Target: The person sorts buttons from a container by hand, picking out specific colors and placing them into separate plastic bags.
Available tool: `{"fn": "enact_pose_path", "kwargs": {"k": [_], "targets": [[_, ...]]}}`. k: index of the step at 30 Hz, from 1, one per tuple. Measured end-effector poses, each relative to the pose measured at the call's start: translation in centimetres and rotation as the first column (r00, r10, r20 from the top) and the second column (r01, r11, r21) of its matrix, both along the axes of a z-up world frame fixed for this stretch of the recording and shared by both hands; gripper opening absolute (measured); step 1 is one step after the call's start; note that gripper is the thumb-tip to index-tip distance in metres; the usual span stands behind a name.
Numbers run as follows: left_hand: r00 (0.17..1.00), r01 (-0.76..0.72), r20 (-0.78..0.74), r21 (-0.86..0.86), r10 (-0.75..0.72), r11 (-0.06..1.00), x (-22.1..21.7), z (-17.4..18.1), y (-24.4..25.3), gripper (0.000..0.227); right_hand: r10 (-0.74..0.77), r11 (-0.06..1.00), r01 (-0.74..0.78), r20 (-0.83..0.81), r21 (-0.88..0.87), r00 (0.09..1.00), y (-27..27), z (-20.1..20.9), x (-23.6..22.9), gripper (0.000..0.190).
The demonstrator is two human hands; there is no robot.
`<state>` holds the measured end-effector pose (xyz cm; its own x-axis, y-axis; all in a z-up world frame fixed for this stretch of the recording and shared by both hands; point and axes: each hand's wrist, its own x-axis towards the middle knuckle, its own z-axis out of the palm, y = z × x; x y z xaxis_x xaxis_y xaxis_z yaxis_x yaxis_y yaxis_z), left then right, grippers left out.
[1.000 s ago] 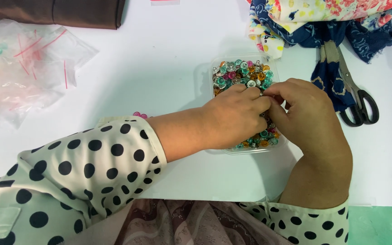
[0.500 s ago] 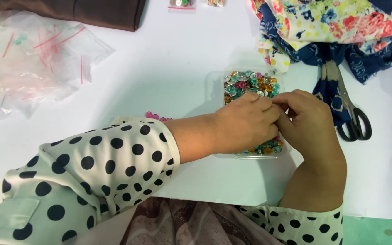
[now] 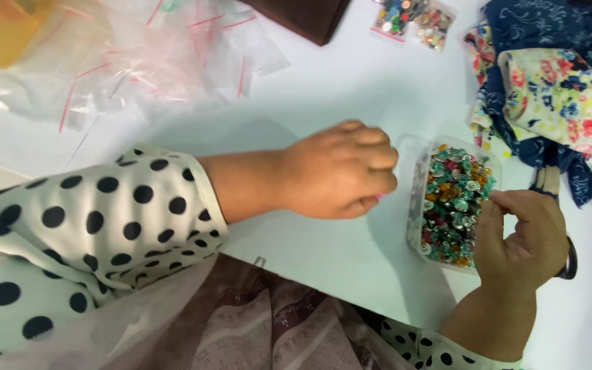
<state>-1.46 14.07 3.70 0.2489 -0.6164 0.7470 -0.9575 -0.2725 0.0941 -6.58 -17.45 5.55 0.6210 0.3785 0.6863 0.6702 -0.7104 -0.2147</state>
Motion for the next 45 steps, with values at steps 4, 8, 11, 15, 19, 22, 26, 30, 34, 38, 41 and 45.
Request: {"fn": "enact_pose_path", "kwargs": {"k": [4,8,11,15,19,22,26,30,34,38,41,45], "targets": [[0.99,-0.019,-0.143,-0.054,0.011,0.998,1.9,-1.0,4.6,0.013,0.225,0.965,-0.218,-0.037,0.148,0.974,10.1,1.6,-1.3,0.015],[0.945,-0.026,-0.326,-0.091,-0.006,0.995,3.7,-3.2,5.7,0.014,0.333,0.913,-0.293,-0.104,0.284,0.937,16.4,-1.1,1.7,0.011],[0.922,-0.055,-0.387,-0.145,-0.005,0.988,4.2,-5.3,6.0,0.016,0.397,0.832,-0.266,-0.185,0.487,0.899,17.3,-3.2,3.9,0.012],[0.917,-0.038,-0.399,-0.036,0.02,0.999,3.7,-6.3,6.3,0.01,0.267,0.945,-0.205,-0.238,0.255,0.934,15.8,-3.6,4.0,0.016],[0.937,-0.06,-0.335,0.115,0.096,0.992,3.6,-7.2,6.4,0.013,0.135,0.99,-0.142,-0.435,0.017,0.89,14.9,-2.2,3.7,0.024],[0.927,-0.022,-0.365,0.18,0.088,0.983,3.6,-6.5,6.9,0.01,0.117,0.988,-0.15,-0.465,-0.035,0.877,14.4,-2.8,4.0,0.029],[0.929,0.01,-0.365,0.206,0.067,0.979,3.2,-6.4,6.7,0.013,0.136,0.978,-0.192,-0.466,-0.075,0.874,14.7,-3.5,3.8,0.028],[0.914,0.054,-0.401,0.263,0.059,0.963,2.9,-6.4,6.5,0.015,0.169,0.971,-0.227,-0.456,-0.075,0.874,15.2,-3.2,3.5,0.027],[0.89,0.072,-0.451,0.281,0.066,0.957,2.8,-5.1,7.0,0.033,0.144,0.969,-0.229,-0.544,-0.091,0.827,15.0,-2.0,3.0,0.041],[0.902,0.01,-0.411,0.332,0.135,0.943,2.3,-4.7,7.0,0.043,0.099,0.974,-0.2,-0.59,-0.109,0.802,15.1,-2.0,2.9,0.05],[0.903,-0.016,-0.394,0.367,0.171,0.93,2.2,-5.0,6.7,0.043,0.038,0.981,-0.152,-0.642,-0.124,0.766,14.8,-2.7,3.0,0.058],[0.91,-0.044,-0.368,0.372,0.191,0.927,2.1,-5.5,6.5,0.033,0.018,0.979,-0.15,-0.668,-0.14,0.744,14.6,-3.8,3.0,0.048]]}}
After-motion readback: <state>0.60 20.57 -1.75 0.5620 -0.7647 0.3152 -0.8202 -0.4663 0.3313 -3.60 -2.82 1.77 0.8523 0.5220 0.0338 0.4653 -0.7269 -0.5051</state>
